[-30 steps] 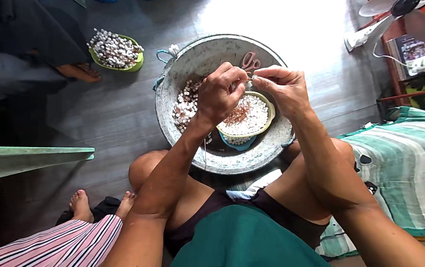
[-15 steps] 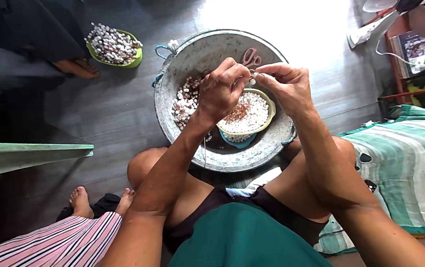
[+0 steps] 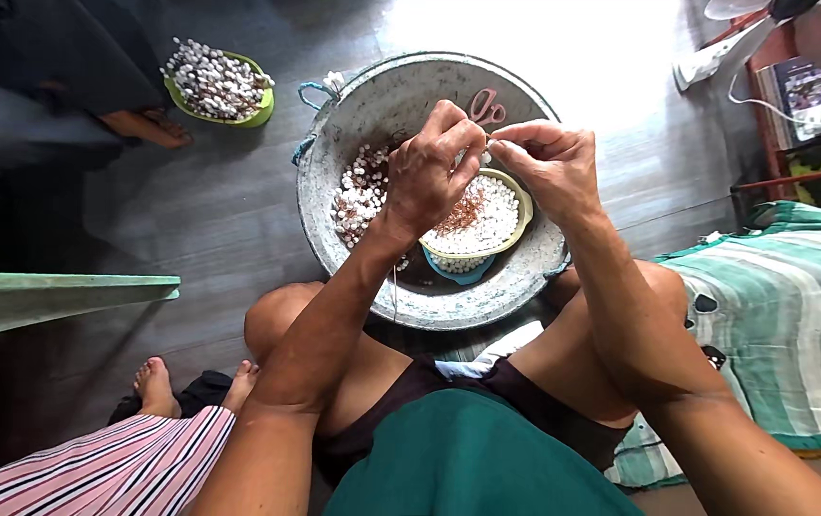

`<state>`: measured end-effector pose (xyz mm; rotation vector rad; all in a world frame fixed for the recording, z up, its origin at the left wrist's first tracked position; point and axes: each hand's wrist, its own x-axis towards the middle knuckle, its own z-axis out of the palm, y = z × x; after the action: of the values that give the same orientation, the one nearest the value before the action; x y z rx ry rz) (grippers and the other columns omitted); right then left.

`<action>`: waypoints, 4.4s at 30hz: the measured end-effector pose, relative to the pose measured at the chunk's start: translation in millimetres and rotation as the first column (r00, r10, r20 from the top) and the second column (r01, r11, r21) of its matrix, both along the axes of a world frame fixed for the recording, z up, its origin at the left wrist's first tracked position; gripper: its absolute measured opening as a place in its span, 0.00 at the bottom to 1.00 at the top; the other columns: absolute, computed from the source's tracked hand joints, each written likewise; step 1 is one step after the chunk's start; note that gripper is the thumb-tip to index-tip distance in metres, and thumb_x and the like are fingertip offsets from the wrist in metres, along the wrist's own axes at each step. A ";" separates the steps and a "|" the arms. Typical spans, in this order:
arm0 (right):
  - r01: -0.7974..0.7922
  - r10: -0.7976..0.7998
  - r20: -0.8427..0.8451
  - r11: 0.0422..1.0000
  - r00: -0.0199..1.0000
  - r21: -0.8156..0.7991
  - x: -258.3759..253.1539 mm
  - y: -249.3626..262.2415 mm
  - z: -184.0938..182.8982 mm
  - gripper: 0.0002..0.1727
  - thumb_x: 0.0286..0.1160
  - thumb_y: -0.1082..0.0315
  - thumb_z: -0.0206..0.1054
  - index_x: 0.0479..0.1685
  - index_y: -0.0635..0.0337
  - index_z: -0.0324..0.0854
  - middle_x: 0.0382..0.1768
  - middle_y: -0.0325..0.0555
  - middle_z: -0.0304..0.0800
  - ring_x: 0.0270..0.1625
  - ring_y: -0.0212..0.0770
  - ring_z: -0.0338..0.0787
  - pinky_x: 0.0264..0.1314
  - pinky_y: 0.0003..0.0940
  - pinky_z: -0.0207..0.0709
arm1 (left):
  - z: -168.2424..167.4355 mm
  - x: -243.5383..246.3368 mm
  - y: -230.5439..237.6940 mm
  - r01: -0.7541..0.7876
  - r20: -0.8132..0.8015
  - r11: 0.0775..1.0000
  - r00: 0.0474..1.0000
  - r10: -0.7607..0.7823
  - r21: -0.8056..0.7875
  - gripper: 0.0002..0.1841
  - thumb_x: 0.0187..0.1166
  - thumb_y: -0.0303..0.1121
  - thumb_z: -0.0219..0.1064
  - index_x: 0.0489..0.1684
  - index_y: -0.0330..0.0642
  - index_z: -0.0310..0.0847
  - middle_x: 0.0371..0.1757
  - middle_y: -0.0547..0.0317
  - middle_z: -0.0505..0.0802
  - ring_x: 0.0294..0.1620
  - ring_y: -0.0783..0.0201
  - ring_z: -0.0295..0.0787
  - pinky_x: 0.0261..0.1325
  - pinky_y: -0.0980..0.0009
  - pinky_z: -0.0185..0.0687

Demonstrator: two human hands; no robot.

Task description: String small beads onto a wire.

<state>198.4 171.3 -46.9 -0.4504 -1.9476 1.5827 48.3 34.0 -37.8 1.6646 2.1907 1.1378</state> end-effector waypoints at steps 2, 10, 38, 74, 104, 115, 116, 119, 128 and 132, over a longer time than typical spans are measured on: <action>0.003 -0.003 0.004 1.000 1.000 0.017 -0.1 -0.2 -0.5 0.08 0.74 0.74 0.75 0.48 0.66 0.92 0.34 0.42 0.95 0.31 0.28 0.89 0.37 0.24 0.84 | 0.0 0.1 -0.1 -0.006 0.002 1.000 1.000 0.006 0.000 0.07 0.83 0.35 0.65 0.43 0.52 0.90 0.52 0.62 0.88 0.40 0.67 0.87 0.37 0.64 0.84; 0.009 -0.010 0.024 0.999 1.000 0.033 -1.1 -1.4 -0.4 0.08 0.74 0.73 0.75 0.48 0.64 0.93 0.33 0.41 0.95 0.31 0.28 0.88 0.35 0.23 0.83 | -0.1 0.2 0.0 -0.027 -0.032 0.999 0.999 0.026 -0.025 0.07 0.83 0.37 0.65 0.43 0.54 0.90 0.51 0.62 0.88 0.38 0.67 0.87 0.34 0.63 0.83; -0.121 0.040 -0.140 0.765 0.989 -0.632 -15.5 -34.2 1.2 0.10 0.85 0.71 0.65 0.53 0.69 0.87 0.41 0.50 0.95 0.40 0.37 0.93 0.51 0.35 0.90 | -5.4 10.8 6.1 -0.155 0.981 0.970 -0.032 -0.193 0.186 0.15 0.87 0.33 0.56 0.63 0.41 0.84 0.56 0.55 0.91 0.59 0.61 0.88 0.65 0.59 0.84; 0.219 -0.274 -0.074 0.879 0.959 -0.423 -30.8 -113.2 37.5 0.10 0.82 0.67 0.69 0.49 0.65 0.90 0.41 0.50 0.94 0.43 0.40 0.93 0.48 0.36 0.89 | 36.5 15.2 -39.9 -0.279 0.958 0.942 0.264 -0.113 0.188 0.12 0.85 0.34 0.68 0.55 0.35 0.90 0.46 0.52 0.95 0.44 0.63 0.92 0.50 0.65 0.90; -0.199 0.072 0.580 0.967 0.811 0.158 70.9 -176.7 -116.9 0.11 0.79 0.68 0.69 0.56 0.56 0.91 0.46 0.45 0.95 0.45 0.40 0.94 0.52 0.45 0.90 | 53.9 -7.4 -45.3 -0.246 0.986 0.955 0.014 -0.164 0.163 0.11 0.91 0.32 0.57 0.58 0.35 0.80 0.44 0.50 0.92 0.39 0.60 0.93 0.47 0.64 0.92; -0.723 0.224 0.783 0.583 0.581 0.370 -4.4 -192.9 -190.7 0.21 0.75 0.66 0.73 0.67 0.41 0.88 0.61 0.46 0.90 0.64 0.52 0.89 0.62 0.56 0.85 | 60.5 -30.8 -51.2 -0.294 0.969 0.924 0.066 -0.237 0.246 0.12 0.89 0.29 0.61 0.61 0.30 0.79 0.41 0.46 0.92 0.31 0.60 0.90 0.36 0.69 0.90; -0.751 0.247 0.801 0.567 0.546 0.337 -9.7 -194.6 -189.5 0.18 0.79 0.65 0.70 0.66 0.43 0.88 0.61 0.47 0.90 0.66 0.53 0.88 0.64 0.56 0.84 | 61.4 -32.3 -51.3 -0.297 0.970 0.923 0.075 -0.233 0.245 0.11 0.89 0.29 0.61 0.60 0.30 0.79 0.40 0.47 0.91 0.30 0.61 0.90 0.35 0.70 0.90; -0.703 0.244 0.738 0.582 0.629 0.408 -13.5 -194.8 -188.9 0.14 0.86 0.64 0.61 0.57 0.49 0.92 0.56 0.48 0.92 0.63 0.51 0.89 0.66 0.52 0.84 | 63.5 -36.6 -50.0 -0.298 0.969 0.923 0.101 -0.225 0.245 0.10 0.89 0.28 0.61 0.56 0.30 0.80 0.39 0.48 0.91 0.30 0.62 0.89 0.36 0.70 0.90; -0.270 0.103 0.559 0.936 0.823 0.225 -5.0 -173.3 -165.8 0.16 0.89 0.64 0.58 0.59 0.58 0.90 0.49 0.46 0.96 0.50 0.40 0.95 0.63 0.45 0.87 | 61.8 -38.8 -48.6 -0.284 0.947 0.907 0.179 -0.268 0.310 0.09 0.88 0.25 0.61 0.52 0.25 0.82 0.34 0.49 0.90 0.30 0.62 0.89 0.40 0.70 0.91; 0.009 0.059 0.452 0.989 0.890 -0.148 4.4 -164.5 -163.4 0.16 0.89 0.64 0.61 0.61 0.65 0.87 0.45 0.49 0.96 0.45 0.39 0.95 0.55 0.39 0.91 | 61.1 -38.8 -50.0 -0.259 0.943 0.919 0.231 -0.240 0.297 0.09 0.88 0.27 0.61 0.52 0.27 0.82 0.35 0.49 0.91 0.31 0.61 0.90 0.40 0.69 0.91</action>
<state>202.8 6.8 -210.3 -0.9353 -2.1840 1.7625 9.6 -16.0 23.3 0.5002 1.0918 1.9772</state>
